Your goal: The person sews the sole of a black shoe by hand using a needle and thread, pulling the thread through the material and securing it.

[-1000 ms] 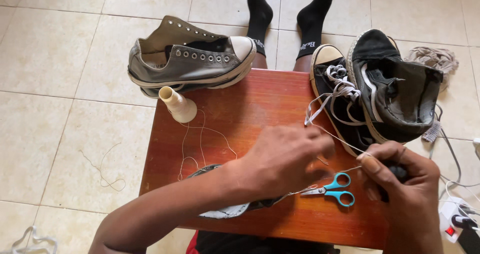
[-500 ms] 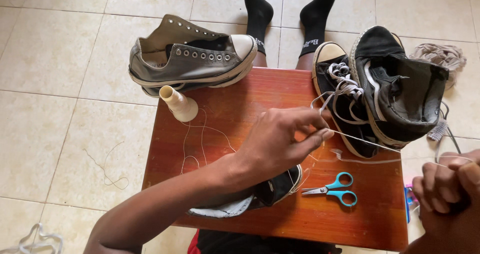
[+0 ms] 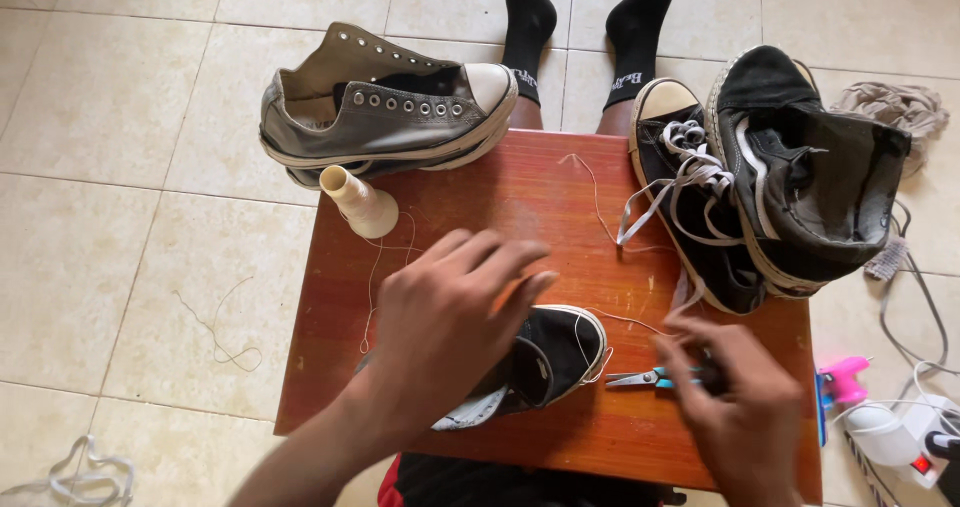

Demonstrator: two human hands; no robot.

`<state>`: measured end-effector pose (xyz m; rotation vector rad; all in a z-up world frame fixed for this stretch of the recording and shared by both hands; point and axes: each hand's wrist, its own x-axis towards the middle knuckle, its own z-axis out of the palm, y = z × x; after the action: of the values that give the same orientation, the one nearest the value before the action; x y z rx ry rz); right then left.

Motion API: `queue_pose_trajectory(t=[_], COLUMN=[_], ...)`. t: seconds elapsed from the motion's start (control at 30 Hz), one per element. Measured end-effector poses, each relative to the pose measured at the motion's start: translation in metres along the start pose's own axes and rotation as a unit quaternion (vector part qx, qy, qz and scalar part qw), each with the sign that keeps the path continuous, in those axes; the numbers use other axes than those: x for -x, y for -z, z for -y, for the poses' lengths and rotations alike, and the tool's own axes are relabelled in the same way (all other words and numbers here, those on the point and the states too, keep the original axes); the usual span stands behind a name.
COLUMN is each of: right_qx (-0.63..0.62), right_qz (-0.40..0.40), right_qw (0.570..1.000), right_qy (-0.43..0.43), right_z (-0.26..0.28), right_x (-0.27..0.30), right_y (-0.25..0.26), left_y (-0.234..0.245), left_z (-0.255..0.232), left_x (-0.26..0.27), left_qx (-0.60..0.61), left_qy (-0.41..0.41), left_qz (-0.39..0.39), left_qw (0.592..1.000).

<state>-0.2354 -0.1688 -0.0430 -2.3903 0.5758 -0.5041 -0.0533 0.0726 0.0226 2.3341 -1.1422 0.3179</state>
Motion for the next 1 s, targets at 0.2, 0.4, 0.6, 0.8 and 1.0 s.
queue_pose_trajectory(t=[0.2, 0.4, 0.6, 0.8, 1.0], right_qx=[0.066, 0.034, -0.239, -0.455, -0.467], right_qz=[0.147, 0.208, 0.229, 0.119, 0.124], right_qw=[0.987, 0.977, 0.937, 0.851, 0.849], right_qy=[-0.029, -0.034, -0.116, -0.235, -0.212], right_z=[-0.024, -0.042, -0.075, -0.055, -0.048], right_x=[0.028, 0.023, 0.042, 0.048, 0.04], right_y=[-0.064, -0.07, -0.072, -0.057, -0.055], left_y=[0.01, -0.047, -0.089, -0.125, -0.118], left_z=[0.007, 0.031, 0.038, 0.052, 0.054], left_x=[0.07, 0.108, 0.101, 0.119, 0.118], left_qx=[0.074, -0.036, -0.066, -0.093, -0.066], left_qy=[0.137, 0.137, 0.09, 0.072, 0.006], left_qz=[-0.008, 0.234, 0.401, 0.42, 0.35], left_qw=[0.988, 0.962, 0.909, 0.9, 0.935])
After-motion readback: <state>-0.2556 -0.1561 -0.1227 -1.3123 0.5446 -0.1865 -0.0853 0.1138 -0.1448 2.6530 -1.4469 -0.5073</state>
